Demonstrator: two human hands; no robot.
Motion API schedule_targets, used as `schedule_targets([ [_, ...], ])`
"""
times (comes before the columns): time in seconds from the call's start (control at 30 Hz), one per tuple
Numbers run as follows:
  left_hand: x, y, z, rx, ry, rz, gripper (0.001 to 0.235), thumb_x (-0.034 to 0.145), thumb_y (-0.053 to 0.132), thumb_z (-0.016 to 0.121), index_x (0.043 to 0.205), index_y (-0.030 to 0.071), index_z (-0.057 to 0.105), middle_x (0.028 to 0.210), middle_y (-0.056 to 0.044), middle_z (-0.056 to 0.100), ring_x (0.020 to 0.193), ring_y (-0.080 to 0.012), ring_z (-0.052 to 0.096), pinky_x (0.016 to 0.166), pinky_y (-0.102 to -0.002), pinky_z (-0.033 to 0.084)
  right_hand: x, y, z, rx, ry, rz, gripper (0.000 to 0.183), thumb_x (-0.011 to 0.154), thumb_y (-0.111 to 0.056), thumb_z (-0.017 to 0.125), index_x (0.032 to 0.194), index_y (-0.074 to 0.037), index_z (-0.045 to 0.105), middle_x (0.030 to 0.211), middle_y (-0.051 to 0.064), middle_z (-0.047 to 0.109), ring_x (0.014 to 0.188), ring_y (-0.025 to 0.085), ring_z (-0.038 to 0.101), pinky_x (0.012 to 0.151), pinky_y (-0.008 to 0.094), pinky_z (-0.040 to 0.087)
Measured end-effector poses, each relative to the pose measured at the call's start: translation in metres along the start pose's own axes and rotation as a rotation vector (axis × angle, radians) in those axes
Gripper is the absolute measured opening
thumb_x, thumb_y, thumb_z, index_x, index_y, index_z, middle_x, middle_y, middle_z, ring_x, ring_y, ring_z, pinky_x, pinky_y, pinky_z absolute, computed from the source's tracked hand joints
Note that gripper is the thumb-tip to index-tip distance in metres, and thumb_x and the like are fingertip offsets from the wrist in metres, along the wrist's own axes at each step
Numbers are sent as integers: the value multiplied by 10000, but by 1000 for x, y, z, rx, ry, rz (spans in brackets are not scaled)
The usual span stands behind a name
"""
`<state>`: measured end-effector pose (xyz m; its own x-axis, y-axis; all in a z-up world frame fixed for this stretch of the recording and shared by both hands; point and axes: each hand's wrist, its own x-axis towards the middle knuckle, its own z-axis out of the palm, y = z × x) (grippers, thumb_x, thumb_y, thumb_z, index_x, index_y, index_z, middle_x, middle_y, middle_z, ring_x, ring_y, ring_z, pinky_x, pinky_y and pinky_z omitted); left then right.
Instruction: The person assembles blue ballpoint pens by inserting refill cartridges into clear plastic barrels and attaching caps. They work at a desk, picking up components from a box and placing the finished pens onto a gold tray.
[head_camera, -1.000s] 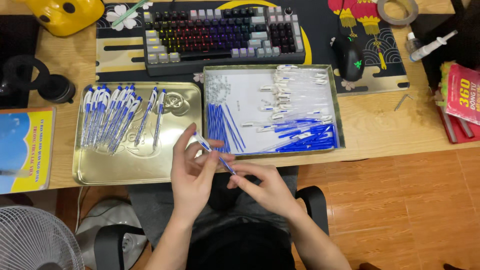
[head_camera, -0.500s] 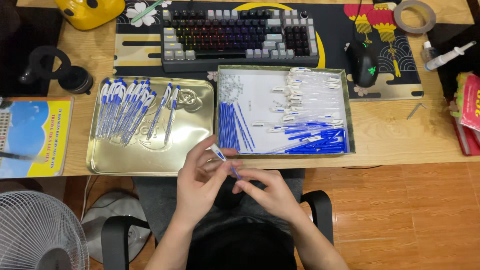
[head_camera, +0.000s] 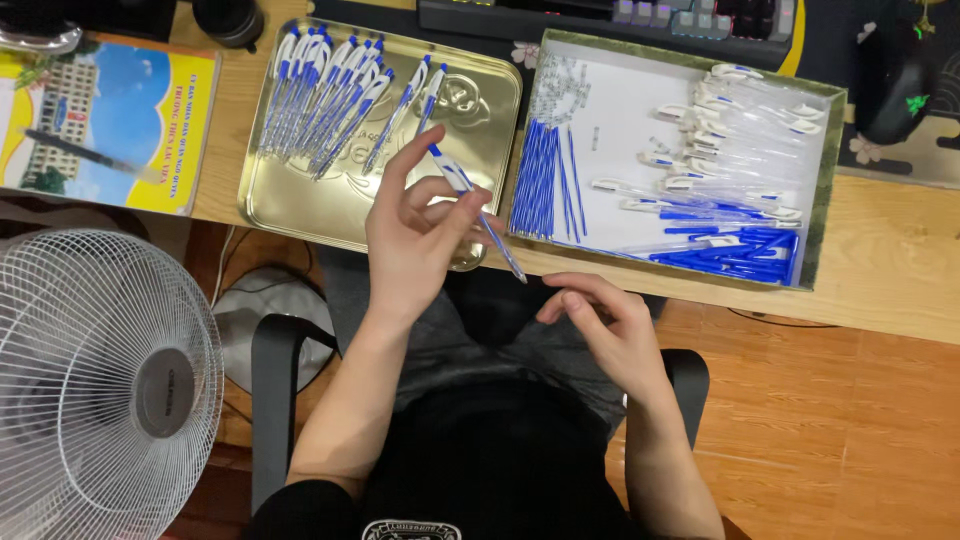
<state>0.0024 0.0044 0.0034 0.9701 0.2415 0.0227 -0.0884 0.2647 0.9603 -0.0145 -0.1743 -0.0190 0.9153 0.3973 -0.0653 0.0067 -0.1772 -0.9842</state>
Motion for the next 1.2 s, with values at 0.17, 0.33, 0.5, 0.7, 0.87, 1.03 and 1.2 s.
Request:
schedule_targets([
  [0.17,1,-2,1,26,-32,6,502,832,85,489,1268,94,240,870,-152,607,680,-212,645,567,-253,532,-4,1,1,-45,-29,23,201,827,-145,439,923,-31,574,672,51,612,674,121,587,651,205,437],
  [0.33,4,-4,0,75,-62,29,485,792,178,542,1206,56,321,877,-144,612,699,-197,638,610,-248,545,-7,2,-1,-82,-63,31,189,825,-148,440,902,-43,578,688,40,618,683,119,600,675,205,448],
  [0.5,2,0,-2,-54,-34,-51,437,783,89,541,1175,42,354,848,-157,607,665,-224,632,626,-302,554,-7,1,0,-99,-64,64,174,808,-142,469,892,-51,590,683,35,617,683,107,590,689,202,444],
  [0.7,9,1,-16,129,-12,85,417,819,67,534,1178,95,325,927,-155,607,726,-176,612,692,-308,567,-8,5,2,-113,-104,106,185,807,-145,462,908,-61,592,686,35,625,689,105,593,681,198,436],
  [0.87,60,-25,-24,904,-145,257,360,807,116,558,1134,32,433,858,-92,539,721,-191,539,608,-288,438,-9,6,6,-106,-130,75,188,815,-144,452,908,-52,587,694,37,622,691,105,592,680,198,442],
  [1.03,96,-60,-32,1214,-187,477,242,740,21,606,953,-35,506,721,-142,510,562,-231,511,461,-304,390,-13,10,5,-116,-111,47,187,818,-142,451,892,-49,596,701,34,615,685,114,581,650,208,434],
  [1.2,89,-54,-42,1562,10,596,440,728,105,688,1091,-2,465,875,-111,437,793,-244,396,600,-317,373,-11,12,14,363,229,-192,485,875,-251,316,413,-124,239,403,-17,177,431,115,187,500,273,217],
])
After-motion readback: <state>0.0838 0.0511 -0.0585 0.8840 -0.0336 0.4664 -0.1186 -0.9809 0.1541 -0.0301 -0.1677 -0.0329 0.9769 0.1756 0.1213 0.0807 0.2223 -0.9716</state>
